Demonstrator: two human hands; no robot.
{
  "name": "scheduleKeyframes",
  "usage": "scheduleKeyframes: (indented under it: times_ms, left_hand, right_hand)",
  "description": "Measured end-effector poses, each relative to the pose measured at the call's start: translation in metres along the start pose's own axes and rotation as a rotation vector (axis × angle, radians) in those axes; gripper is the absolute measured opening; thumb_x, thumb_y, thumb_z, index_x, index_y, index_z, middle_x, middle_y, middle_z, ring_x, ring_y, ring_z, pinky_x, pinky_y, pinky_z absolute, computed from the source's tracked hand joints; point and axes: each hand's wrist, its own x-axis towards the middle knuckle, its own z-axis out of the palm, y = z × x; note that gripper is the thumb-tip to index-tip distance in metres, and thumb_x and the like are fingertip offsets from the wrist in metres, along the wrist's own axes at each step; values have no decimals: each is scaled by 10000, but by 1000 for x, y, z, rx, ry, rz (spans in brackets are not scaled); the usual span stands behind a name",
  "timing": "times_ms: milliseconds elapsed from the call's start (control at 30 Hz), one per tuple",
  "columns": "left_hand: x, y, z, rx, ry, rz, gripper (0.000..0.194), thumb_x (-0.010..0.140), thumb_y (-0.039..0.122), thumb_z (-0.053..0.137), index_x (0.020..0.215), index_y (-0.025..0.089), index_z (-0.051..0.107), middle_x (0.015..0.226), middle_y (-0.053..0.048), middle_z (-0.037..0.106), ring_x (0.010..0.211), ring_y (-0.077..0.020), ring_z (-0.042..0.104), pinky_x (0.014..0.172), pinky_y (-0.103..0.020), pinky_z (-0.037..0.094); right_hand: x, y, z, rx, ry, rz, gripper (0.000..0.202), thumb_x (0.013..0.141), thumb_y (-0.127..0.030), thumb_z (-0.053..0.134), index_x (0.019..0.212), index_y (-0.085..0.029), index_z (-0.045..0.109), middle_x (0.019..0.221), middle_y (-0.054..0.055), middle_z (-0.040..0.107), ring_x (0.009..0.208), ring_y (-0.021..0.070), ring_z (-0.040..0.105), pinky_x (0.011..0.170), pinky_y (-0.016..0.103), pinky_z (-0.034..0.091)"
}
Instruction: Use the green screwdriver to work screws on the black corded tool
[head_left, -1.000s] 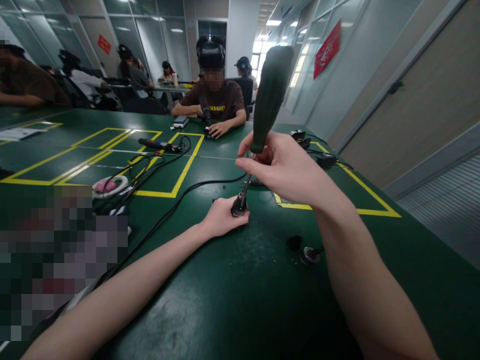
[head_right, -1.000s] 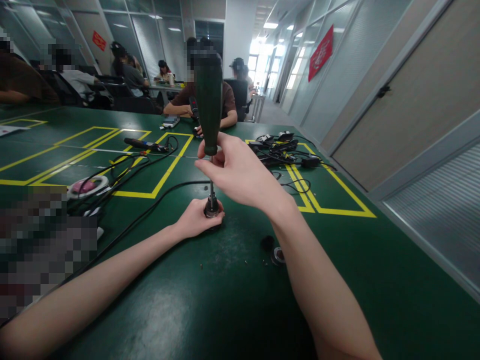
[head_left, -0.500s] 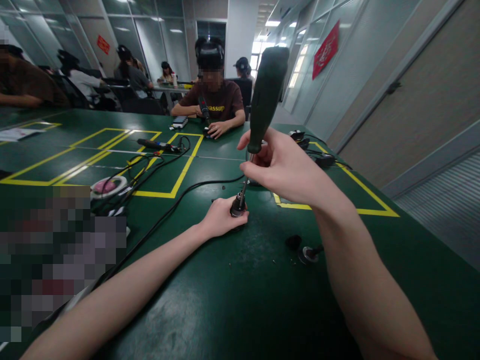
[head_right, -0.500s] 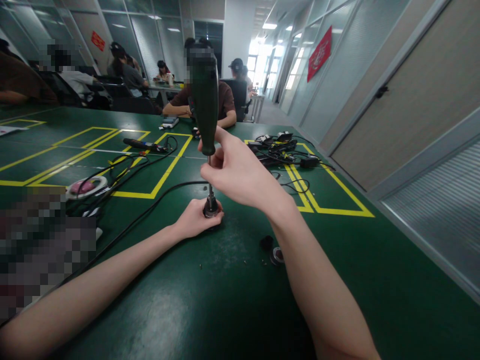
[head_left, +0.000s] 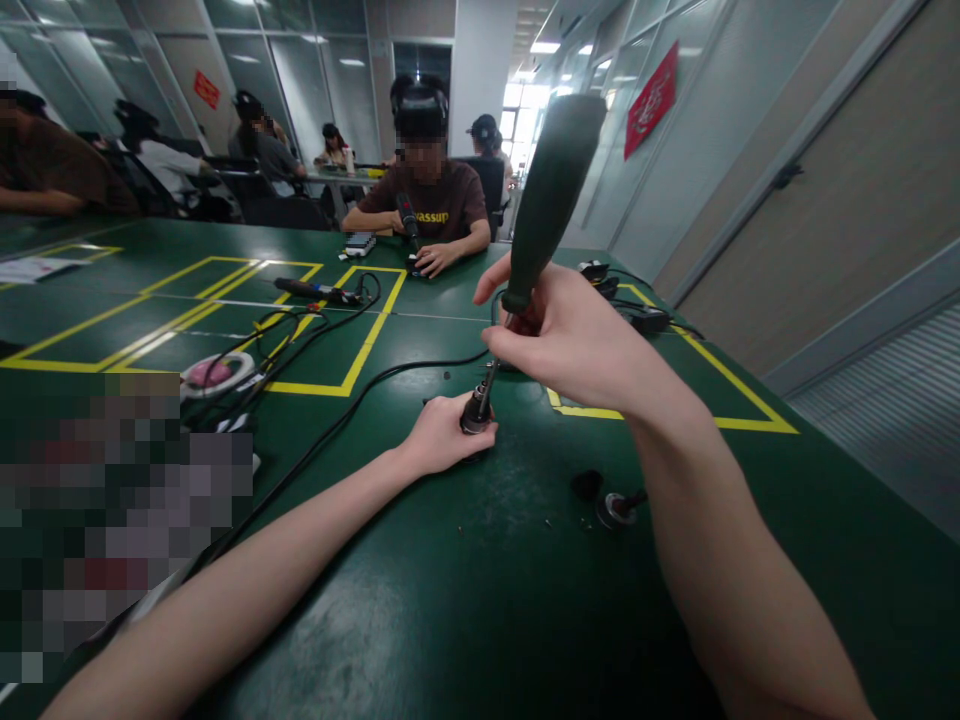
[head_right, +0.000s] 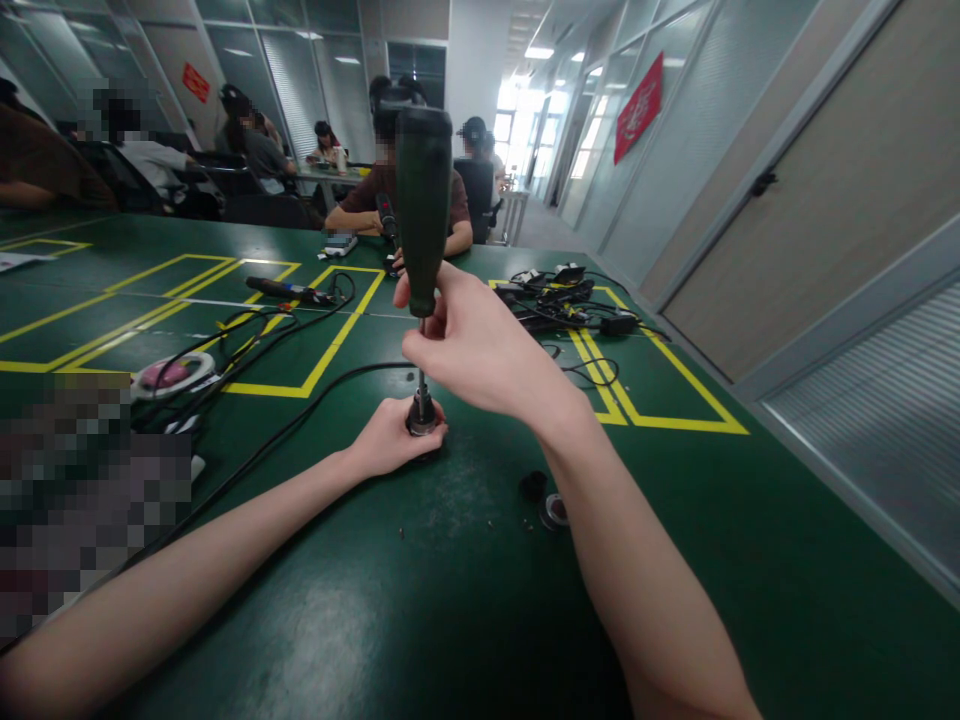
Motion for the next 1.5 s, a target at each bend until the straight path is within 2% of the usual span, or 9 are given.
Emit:
scheduleKeyframes:
  times_ms: [233,367,500,600,767,833,1167,1367,1500]
  left_hand:
    - [0,1,1,3,-5,-4,73,842,256,729,864,186,732,714,11,718,625,-141,633,647,-245,471]
    - [-1,-1,2,7,-8,-15,76,842,250,730,871,179,735,718,13,718,627,-138,634,650,-241,469]
    - [0,-1,1,6,-2,-5,72,840,244,737,867,177,735,706,20,708,633,-134,636,647,-233,461]
    - [0,-1,1,7,-2,0,68,840,239,742,866,177,737,713,18,716,645,-137,645,650,-232,466]
    - [0,-2,1,14,3,5,63,840,238,738,863,179,733,702,22,706,631,-135,633,645,-235,461]
    - [0,-2,1,17,5,6,64,841,241,740,865,182,736,710,19,714,638,-138,640,651,-236,465]
    - [-2,-3,1,12,7,-6,81,838,258,744,870,184,736,718,15,720,643,-142,644,655,-237,473]
    - [-1,-2,1,17,-6,-7,69,839,251,735,865,188,735,714,18,715,644,-141,645,646,-233,466]
    - [-1,-2,1,11,-5,-5,73,846,260,729,867,190,733,706,20,706,642,-143,642,652,-236,478]
  right_hand:
    - [0,1,2,38,-13,5,181,886,-156,724,969,-227,580,696,-58,502,578,99,448,527,287,331]
    - [1,-1,1,6,-17,4,214,838,-39,646,945,-215,588,685,-65,484,588,101,448,563,306,337]
    - [0,-1,0,8,-33,10,282,801,-15,610,994,-219,586,670,-75,457,587,111,436,567,315,332]
    - [0,0,1,4,-25,13,275,795,-29,628,987,-221,586,675,-68,477,598,114,453,566,312,337]
    - [1,1,2,42,-22,13,131,872,-160,708,938,-218,610,714,-46,514,613,114,451,559,313,332]
    - [1,2,2,35,-21,-3,126,867,-139,699,921,-213,612,738,-40,531,625,110,457,571,313,342]
    - [0,0,-1,27,-27,-6,332,750,-21,627,1024,-208,609,784,-46,528,642,111,478,599,312,375]
    - [1,0,-1,-28,-42,-22,56,915,-202,669,901,-202,615,718,-44,519,625,109,428,600,322,329]
    - [1,1,-1,-38,-27,-40,53,902,-151,647,919,-197,628,762,-27,544,691,129,483,640,326,356]
